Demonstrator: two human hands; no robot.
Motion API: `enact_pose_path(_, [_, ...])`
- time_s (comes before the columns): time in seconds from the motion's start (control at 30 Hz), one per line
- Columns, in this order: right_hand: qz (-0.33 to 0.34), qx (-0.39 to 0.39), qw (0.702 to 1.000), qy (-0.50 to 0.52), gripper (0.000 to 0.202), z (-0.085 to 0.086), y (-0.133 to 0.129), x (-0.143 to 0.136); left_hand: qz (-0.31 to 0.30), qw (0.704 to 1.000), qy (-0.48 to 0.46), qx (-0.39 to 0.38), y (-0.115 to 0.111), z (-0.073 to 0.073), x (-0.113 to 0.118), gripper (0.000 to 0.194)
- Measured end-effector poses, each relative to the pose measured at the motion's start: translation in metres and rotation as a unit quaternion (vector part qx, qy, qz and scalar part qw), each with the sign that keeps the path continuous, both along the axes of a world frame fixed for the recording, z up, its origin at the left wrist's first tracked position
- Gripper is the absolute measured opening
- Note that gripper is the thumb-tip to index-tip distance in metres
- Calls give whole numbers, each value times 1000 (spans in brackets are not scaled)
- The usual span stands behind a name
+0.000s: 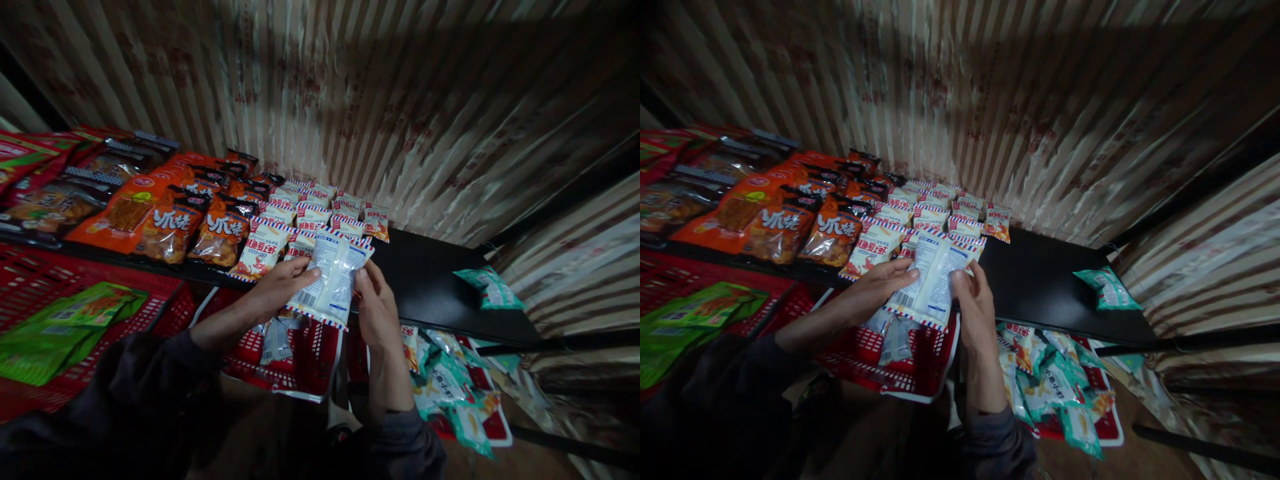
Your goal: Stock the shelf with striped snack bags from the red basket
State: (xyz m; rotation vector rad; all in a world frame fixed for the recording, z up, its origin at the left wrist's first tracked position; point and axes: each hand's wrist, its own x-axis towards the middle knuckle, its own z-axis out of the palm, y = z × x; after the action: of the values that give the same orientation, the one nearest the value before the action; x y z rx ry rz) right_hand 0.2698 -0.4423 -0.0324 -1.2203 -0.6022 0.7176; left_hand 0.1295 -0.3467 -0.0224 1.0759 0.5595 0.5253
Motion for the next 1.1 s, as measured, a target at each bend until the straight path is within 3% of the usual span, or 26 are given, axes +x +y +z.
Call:
enact_pose_path(0.17, [49, 17, 999, -15, 49, -2, 2, -4, 20, 1000, 6, 5, 0, -1, 1, 24])
enact_pose_path(0.3, [1, 17, 1000, 7, 48, -6, 5, -3, 32, 999, 9, -5, -2, -2, 3, 20])
enact_pose_path(0.67, [-84, 16, 996, 24, 52, -9, 7, 5, -94, 995, -10, -17, -7, 2, -2, 26])
enact_pose_path(0.93, [-72, 5, 997, 34, 54, -10, 7, 7, -117, 993, -22, -21, -4, -2, -1, 43])
enact_pose_path(1.1, [-36, 16, 999, 33, 68, -5, 4, 1, -77, 996, -27, -24, -1, 1, 0, 43])
